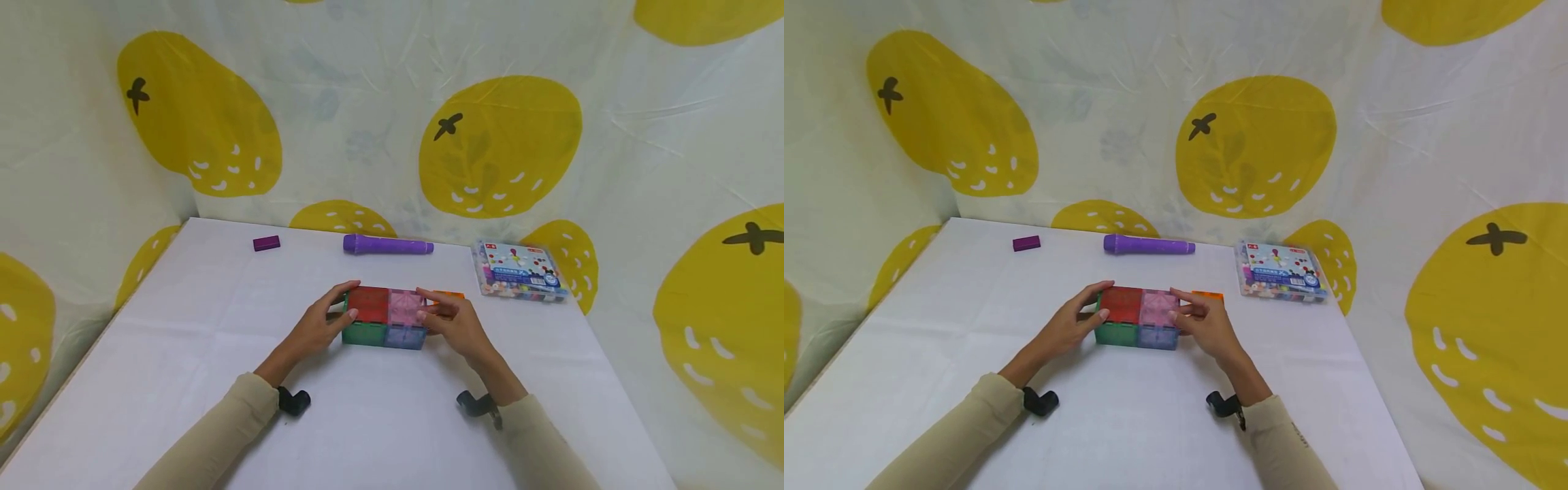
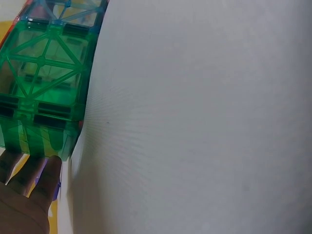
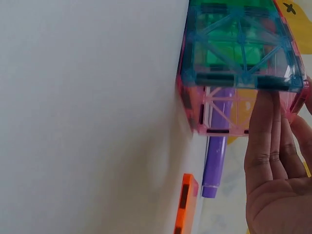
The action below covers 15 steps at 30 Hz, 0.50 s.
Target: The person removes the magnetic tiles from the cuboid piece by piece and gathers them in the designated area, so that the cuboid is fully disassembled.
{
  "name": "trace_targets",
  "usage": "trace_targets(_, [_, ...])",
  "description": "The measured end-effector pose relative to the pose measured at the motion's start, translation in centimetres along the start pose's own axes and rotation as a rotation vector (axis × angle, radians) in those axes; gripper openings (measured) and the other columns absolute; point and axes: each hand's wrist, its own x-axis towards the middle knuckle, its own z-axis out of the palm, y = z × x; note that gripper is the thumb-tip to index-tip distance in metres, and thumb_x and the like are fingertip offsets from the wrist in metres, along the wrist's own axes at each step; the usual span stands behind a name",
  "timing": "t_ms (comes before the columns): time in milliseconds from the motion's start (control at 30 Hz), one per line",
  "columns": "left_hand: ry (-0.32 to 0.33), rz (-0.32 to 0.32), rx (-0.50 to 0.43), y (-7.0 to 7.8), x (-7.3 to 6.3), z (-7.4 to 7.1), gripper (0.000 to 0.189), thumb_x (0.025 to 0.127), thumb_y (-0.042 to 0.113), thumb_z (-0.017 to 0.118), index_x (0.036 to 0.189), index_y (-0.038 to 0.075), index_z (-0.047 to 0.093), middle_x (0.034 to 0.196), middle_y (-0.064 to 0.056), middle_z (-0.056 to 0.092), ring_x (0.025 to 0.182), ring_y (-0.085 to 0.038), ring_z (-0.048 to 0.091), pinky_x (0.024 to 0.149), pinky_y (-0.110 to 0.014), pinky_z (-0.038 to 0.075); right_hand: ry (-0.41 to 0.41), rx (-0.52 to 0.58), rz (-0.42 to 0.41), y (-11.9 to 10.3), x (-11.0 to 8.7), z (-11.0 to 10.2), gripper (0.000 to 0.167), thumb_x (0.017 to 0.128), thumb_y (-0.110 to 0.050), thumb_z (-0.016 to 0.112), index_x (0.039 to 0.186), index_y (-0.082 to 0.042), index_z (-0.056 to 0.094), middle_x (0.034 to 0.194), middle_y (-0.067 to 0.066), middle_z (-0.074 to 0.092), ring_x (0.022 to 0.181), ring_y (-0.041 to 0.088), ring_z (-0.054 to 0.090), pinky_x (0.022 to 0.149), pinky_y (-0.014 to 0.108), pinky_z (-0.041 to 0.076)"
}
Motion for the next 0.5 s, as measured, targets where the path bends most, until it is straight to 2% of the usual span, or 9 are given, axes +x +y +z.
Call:
trace_targets(200, [0.001, -0.005, 0.009, 0.12, 0.00, 0.02, 0.062, 0.107, 0.042, 0.064, 0.163, 0.037, 0.039, 0.170, 0.003, 0.040, 0.158, -0.033, 0.039, 0.122, -0.061, 0.043, 0.030, 0.050, 0.000, 0.18, -0.06, 0.35, 0.047, 0.098, -0.010, 0.077, 0.144, -0.016, 0.068, 0.119, 0.021, 0.076, 0.090, 0.013, 0.078, 0.081, 0.030, 0.067])
trace_targets(367, [-0.002, -0.002, 0.011, 0.24, 0.03, 0.03, 0.063, 0.107, 0.041, 0.064, 0.164, 0.033, 0.039, 0.170, 0.002, 0.040, 0.157, -0.034, 0.039, 0.121, -0.061, 0.044, 0.067, 0.064, -0.015, -0.13, -0.16, 0.55, 0.046, 0.097, -0.007, 0.078, 0.141, -0.018, 0.071, 0.122, 0.019, 0.075, 0.087, 0.013, 0.077, 0.081, 0.026, 0.066])
trace_targets(500, [-0.001, -0.006, 0.009, 0.21, 0.04, 0.08, 0.062, 0.107, 0.041, 0.064, 0.163, 0.036, 0.039, 0.170, 0.002, 0.040, 0.157, -0.034, 0.039, 0.122, -0.061, 0.044, 0.087, 0.075, -0.026, -0.33, -0.29, 0.66, 0.046, 0.096, -0.006, 0.078, 0.140, -0.018, 0.072, 0.125, 0.019, 0.075, 0.089, 0.014, 0.077, 0.083, 0.025, 0.065])
